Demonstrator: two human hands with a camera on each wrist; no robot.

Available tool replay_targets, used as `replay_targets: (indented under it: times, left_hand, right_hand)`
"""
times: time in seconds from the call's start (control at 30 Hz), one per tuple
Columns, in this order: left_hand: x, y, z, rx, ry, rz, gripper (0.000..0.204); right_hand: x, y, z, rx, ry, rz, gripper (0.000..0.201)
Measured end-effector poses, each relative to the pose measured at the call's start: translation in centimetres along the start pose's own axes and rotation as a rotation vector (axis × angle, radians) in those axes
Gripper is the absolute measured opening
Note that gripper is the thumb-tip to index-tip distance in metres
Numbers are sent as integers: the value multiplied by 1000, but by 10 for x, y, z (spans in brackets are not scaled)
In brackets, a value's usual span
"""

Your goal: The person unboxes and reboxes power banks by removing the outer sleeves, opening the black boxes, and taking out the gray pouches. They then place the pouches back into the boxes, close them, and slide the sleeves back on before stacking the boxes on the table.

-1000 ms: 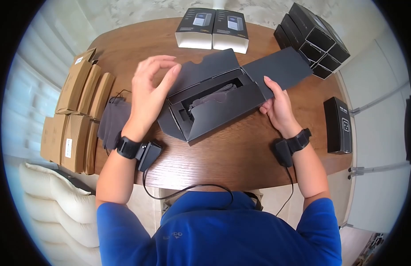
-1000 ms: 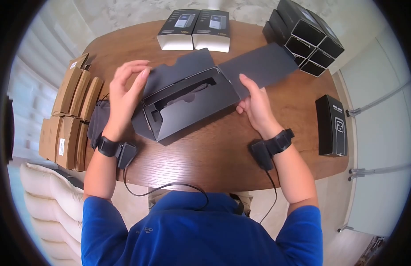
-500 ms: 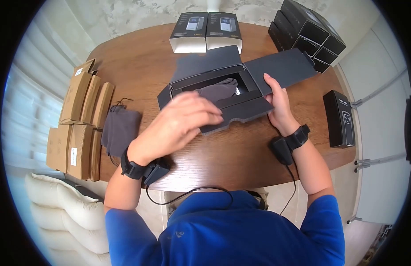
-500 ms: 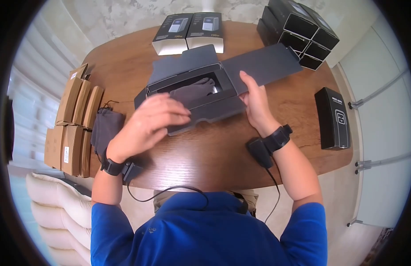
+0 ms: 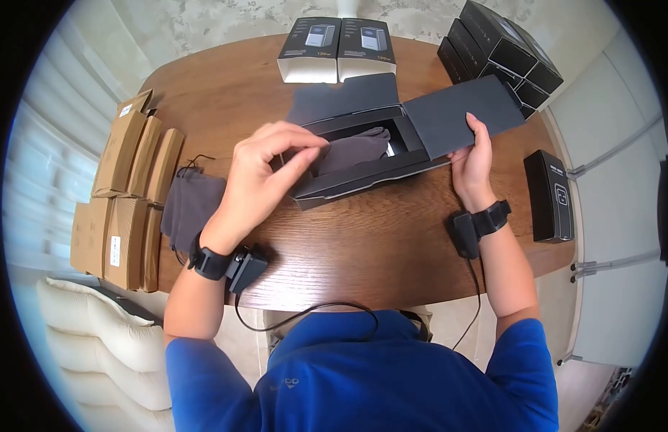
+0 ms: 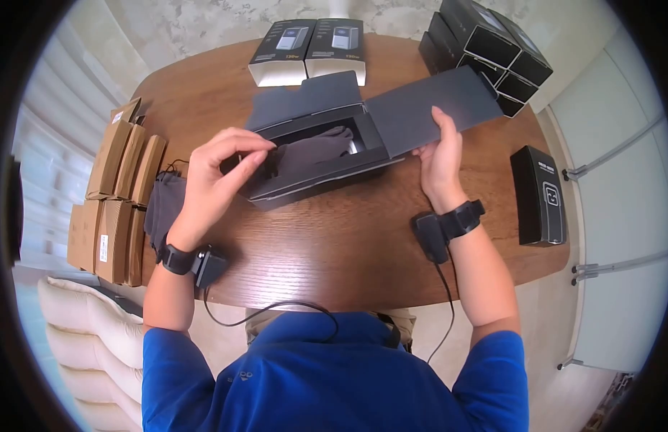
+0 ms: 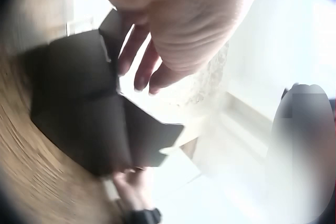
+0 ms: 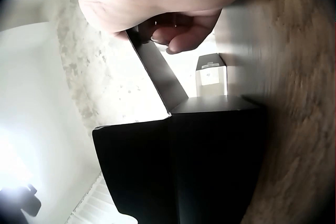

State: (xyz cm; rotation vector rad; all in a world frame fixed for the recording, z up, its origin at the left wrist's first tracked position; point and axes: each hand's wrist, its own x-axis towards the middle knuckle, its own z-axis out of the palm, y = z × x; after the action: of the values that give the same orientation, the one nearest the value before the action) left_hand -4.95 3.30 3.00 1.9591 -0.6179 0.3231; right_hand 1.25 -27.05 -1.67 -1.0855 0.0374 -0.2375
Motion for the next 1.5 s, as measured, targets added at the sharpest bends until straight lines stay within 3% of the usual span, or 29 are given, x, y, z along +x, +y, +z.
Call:
replay_targets:
  times: [0.07,0.13,0.23,0.4,0.5,0.57,0.7,0.73,0.8,1.0,1.17,1.23,1.37,1.5]
  left_hand:
    - [1,-3,-1,174,38,55,11]
    - [1,4,-2,345,-88,-139,17]
    - [-5,5,-3,552,-99,-51,23]
    - [-4,0,-1,473,-149,-70,14]
    - [-4,-7,3,273,-26,-23,12]
    - [-5,-9,4,-168,159,-165,11]
    - [-2,-17,-4,-610,357,-288,17]
    - [-1,-12,-6,-605,363,-284,17]
    - [3,1,-8,-861,385,-399,23]
    - [4,-5,-15,-913,305,-366,27]
    - [3,-5,-17,-860,386,-291,24]
    - [6,-2,-24,-641,546,-161,22]
    - [-5,23,-59,-403,736,-78,20]
    - [-35,35,-96,115,969,52,24]
  right_hand:
    - [-9,-3,11,11,9,-25,21]
    - [-16,-5,17,29,8,-51,21]
    - [-21,-6,15,-16,-144,-72,22]
    - [-20,-6,16,-68,-132,-30,25]
    - [-24,-7,28,-148,-53,-18,22]
    - [-22,-4,24,-146,-101,-6,23]
    - [-21,-3,22,-160,-139,2,26]
    - [-21,-3,22,-157,-146,0,26]
    - [-20,-2,22,-177,-143,5,27]
    - [-15,2,18,-211,-146,32,26]
    - [-14,3,18,-217,-187,49,26]
    - [-12,4,15,-238,-186,33,25]
    - [-13,2,18,-258,-175,7,24]
    - [-15,0,20,-249,-177,32,23]
